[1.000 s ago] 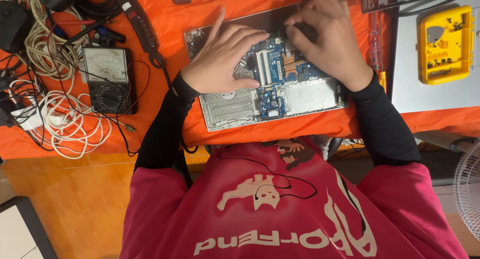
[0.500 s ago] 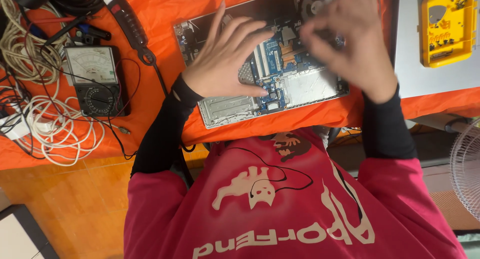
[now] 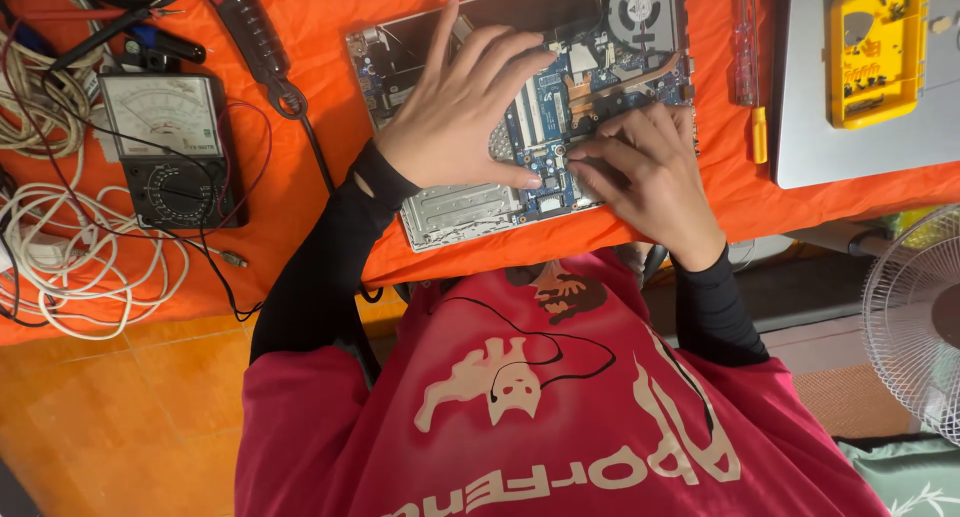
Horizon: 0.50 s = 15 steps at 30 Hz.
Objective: Replacing or repairing the motherboard and internal components of a laptop.
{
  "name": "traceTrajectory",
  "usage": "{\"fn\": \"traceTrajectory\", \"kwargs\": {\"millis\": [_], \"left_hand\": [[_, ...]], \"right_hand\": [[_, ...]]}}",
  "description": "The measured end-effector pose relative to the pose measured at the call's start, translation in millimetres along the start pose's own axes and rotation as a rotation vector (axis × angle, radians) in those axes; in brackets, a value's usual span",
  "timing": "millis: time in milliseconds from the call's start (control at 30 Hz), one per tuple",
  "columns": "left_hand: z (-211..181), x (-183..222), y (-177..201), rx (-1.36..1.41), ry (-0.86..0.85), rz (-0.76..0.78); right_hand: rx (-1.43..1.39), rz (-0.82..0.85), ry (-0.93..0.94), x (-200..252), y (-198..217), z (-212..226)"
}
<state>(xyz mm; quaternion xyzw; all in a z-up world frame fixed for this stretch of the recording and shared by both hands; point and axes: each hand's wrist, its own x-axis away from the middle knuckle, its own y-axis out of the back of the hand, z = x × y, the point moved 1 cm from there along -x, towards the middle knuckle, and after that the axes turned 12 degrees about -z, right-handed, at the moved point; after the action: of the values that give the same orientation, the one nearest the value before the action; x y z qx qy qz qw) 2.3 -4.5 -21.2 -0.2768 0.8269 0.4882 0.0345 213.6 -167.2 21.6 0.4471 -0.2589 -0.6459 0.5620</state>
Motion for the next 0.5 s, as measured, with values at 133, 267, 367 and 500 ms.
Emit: {"fn": "traceTrajectory", "kwargs": {"millis": [133, 267, 367, 500], "left_hand": [[2.7, 2.7, -4.1, -0.011, -0.014, -0.016], [9.3, 3.3, -7.5, -0.021, -0.022, 0.006], [13.2, 3.0, -3.3, -0.023, -0.042, -0.012], [39.8, 8.8, 16.8, 0.055, -0.07, -0.101]], "right_hand": [[-0.021, -0.002, -0.039, 3.4, -4.4, 0.4], [-0.015, -0.043, -0.055, 5.3, -9.3, -0.3], [0.028, -0.082, -0.019, 6.6, -11.6, 0.0], [0.035, -0.116, 0.013, 9.6, -13.5, -0.4]]}}
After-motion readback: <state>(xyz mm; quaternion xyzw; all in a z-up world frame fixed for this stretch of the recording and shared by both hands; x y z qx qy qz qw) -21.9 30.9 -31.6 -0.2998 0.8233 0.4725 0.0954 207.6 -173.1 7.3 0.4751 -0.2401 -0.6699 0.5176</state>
